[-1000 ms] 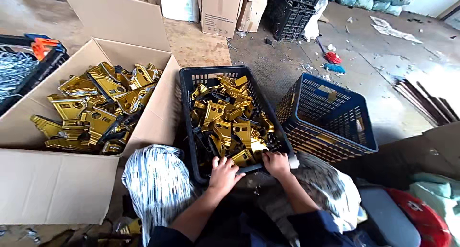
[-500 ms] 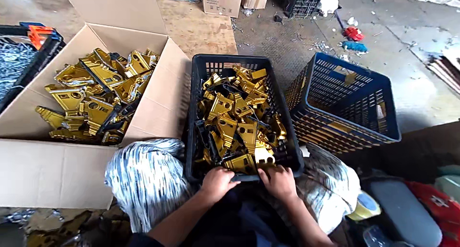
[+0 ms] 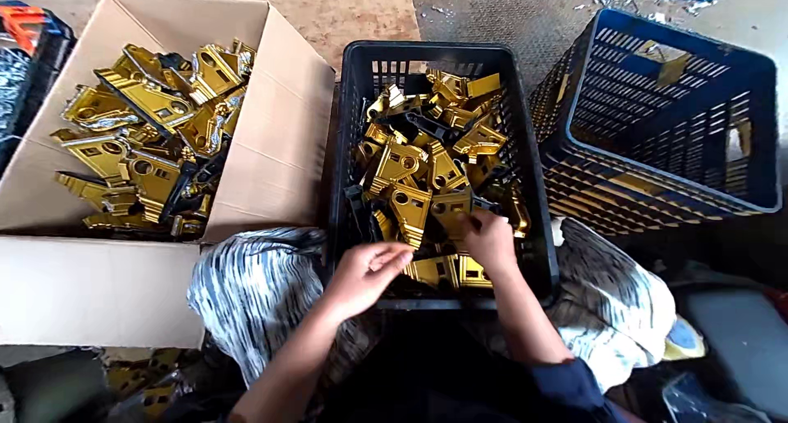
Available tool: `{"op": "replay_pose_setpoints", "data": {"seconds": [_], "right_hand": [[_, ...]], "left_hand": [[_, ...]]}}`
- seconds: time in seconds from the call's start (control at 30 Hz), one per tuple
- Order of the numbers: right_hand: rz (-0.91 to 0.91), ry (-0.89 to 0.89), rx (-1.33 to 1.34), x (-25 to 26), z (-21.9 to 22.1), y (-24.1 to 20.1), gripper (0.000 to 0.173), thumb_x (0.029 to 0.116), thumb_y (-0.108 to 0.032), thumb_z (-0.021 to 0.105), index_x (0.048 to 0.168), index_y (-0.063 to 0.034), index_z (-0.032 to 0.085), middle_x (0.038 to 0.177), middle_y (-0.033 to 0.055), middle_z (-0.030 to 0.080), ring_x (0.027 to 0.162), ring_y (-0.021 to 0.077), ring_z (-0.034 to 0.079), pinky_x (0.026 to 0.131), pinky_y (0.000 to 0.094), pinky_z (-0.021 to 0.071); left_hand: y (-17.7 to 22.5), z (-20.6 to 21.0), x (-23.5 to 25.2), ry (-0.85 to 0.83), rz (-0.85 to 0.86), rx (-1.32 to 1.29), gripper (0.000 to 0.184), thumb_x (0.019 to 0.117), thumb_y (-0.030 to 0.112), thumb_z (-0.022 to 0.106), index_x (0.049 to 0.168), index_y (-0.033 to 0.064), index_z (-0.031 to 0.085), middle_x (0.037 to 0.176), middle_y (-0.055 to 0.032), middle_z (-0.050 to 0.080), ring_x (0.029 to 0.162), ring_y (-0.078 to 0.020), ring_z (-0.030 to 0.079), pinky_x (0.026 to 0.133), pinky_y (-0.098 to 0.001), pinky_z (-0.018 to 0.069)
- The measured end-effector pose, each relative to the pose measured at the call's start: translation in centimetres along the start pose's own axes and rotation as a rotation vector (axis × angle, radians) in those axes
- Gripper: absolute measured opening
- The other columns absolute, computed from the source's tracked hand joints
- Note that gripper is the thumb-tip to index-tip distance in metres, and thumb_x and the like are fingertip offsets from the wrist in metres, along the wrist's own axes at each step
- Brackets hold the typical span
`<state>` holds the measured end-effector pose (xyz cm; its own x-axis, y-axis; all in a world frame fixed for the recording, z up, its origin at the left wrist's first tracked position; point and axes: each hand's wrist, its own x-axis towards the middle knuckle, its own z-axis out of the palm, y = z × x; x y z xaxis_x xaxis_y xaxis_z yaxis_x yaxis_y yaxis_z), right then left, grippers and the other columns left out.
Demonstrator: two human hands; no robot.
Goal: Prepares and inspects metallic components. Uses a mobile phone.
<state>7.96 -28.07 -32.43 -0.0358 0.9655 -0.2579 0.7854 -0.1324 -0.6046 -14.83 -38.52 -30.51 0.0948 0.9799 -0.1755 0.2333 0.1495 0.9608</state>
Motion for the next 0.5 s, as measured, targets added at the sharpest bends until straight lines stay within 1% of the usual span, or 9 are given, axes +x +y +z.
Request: {"op": "replay_pose_setpoints", "data": {"seconds": [0.03, 0.1, 0.17, 0.23, 0.3, 0.33, 0.4, 0.47, 0.5], "right_hand": [[-0.048, 0.049, 0.049, -0.5, -0.7, -0.6, 0.035, 0.1047, -0.030, 0.059, 0.094, 0.0009, 0.071, 0.082, 0.0197, 0.068, 0.077, 0.0365, 0.066, 0.071, 0.0608, 0.0516], [-0.215, 0.096, 0.195, -2.0, -1.9, -2.0, 0.033, 0.1048, -0.030, 0.058, 0.086, -0.0045, 0.067, 0.068, 0.0066, 0.059, 0.058, 0.0180, 0.056, 0.055, 0.0402, 0.0474], [-0.446, 0.020, 0.359, -3.6, -2.3, -3.9, 0.026, 0.1017, -0.025, 0.061, 0.082, -0.0090, 0.065, 0.063, -0.0025, 0.057, 0.052, 0.0051, 0.053, 0.047, 0.0249, 0.0454], [-0.607, -0.104, 0.428, -5.1, -2.5, -5.3, 0.019, 0.0982, -0.022, 0.065, 0.084, -0.0103, 0.068, 0.065, -0.0058, 0.060, 0.054, 0.0005, 0.056, 0.049, 0.0195, 0.0478], [-0.695, -0.173, 0.304, -6.4, -3.2, -4.6, 0.014, 0.0975, -0.024, 0.065, 0.095, -0.0125, 0.073, 0.073, -0.0079, 0.066, 0.060, -0.0019, 0.058, 0.054, 0.0183, 0.0514], [-0.711, -0.235, 0.173, -7.2, -3.8, -3.4, 0.017, 0.0974, -0.024, 0.063, 0.100, -0.0140, 0.076, 0.080, -0.0064, 0.070, 0.066, 0.0010, 0.063, 0.060, 0.0227, 0.0559], [-0.625, -0.491, -0.154, -9.2, -4.8, -0.1, 0.018, 0.0959, -0.024, 0.064, 0.100, -0.0130, 0.077, 0.084, 0.0043, 0.074, 0.074, 0.0200, 0.071, 0.068, 0.0449, 0.0600], [-0.277, -0.833, -0.546, -11.2, -4.4, 1.6, 0.031, 0.0986, -0.034, 0.065, 0.112, -0.0079, 0.074, 0.102, 0.0216, 0.073, 0.096, 0.0436, 0.070, 0.081, 0.0669, 0.0543], [-0.111, -0.922, -0.673, -11.9, -3.4, 2.2, 0.039, 0.0994, -0.039, 0.064, 0.122, -0.0074, 0.071, 0.115, 0.0253, 0.070, 0.107, 0.0484, 0.067, 0.086, 0.0707, 0.0510]], "left_hand": [[0.6, -0.6, 0.4, 0.003, -0.025, -0.083, 0.036, 0.1042, 0.026, 0.054, 0.128, 0.0021, 0.066, 0.118, -0.0088, 0.072, 0.107, -0.0187, 0.071, 0.096, -0.0393, 0.0590], [1.8, -1.1, 1.2, -0.042, -0.050, -0.241, 0.055, 0.1030, 0.032, 0.054, 0.148, 0.0029, 0.047, 0.131, -0.0102, 0.067, 0.116, -0.0228, 0.068, 0.099, -0.0427, 0.0574], [2.5, -0.5, 1.9, -0.115, -0.027, -0.449, 0.079, 0.0931, 0.048, 0.068, 0.154, 0.0099, 0.035, 0.134, -0.0065, 0.064, 0.118, -0.0200, 0.065, 0.099, -0.0411, 0.0566], [2.4, 0.5, 2.6, -0.139, 0.046, -0.736, 0.052, 0.0926, 0.043, 0.073, 0.134, 0.0172, 0.055, 0.118, -0.0021, 0.070, 0.105, -0.0146, 0.069, 0.092, -0.0369, 0.0589], [1.8, 0.5, 3.1, -0.155, 0.087, -0.934, 0.034, 0.0968, 0.033, 0.069, 0.126, 0.0165, 0.065, 0.116, -0.0059, 0.071, 0.104, -0.0177, 0.070, 0.091, -0.0382, 0.0591], [1.4, -0.2, 3.2, -0.174, 0.089, -0.996, 0.037, 0.0972, 0.033, 0.069, 0.128, 0.0143, 0.063, 0.123, -0.0109, 0.069, 0.110, -0.0246, 0.069, 0.094, -0.0441, 0.0588], [0.7, -2.0, 3.0, -0.170, 0.065, -1.039, 0.048, 0.0954, 0.039, 0.070, 0.133, 0.0125, 0.060, 0.133, -0.0152, 0.065, 0.113, -0.0313, 0.069, 0.093, -0.0502, 0.0597], [0.2, -4.0, 2.6, -0.092, 0.041, -1.010, 0.050, 0.0937, 0.042, 0.071, 0.134, 0.0142, 0.060, 0.135, -0.0125, 0.064, 0.113, -0.0296, 0.069, 0.092, -0.0499, 0.0597], [0.1, -4.9, 2.5, -0.040, 0.029, -1.003, 0.049, 0.0937, 0.041, 0.071, 0.134, 0.0152, 0.060, 0.136, -0.0114, 0.063, 0.113, -0.0291, 0.068, 0.092, -0.0501, 0.0596]]}}
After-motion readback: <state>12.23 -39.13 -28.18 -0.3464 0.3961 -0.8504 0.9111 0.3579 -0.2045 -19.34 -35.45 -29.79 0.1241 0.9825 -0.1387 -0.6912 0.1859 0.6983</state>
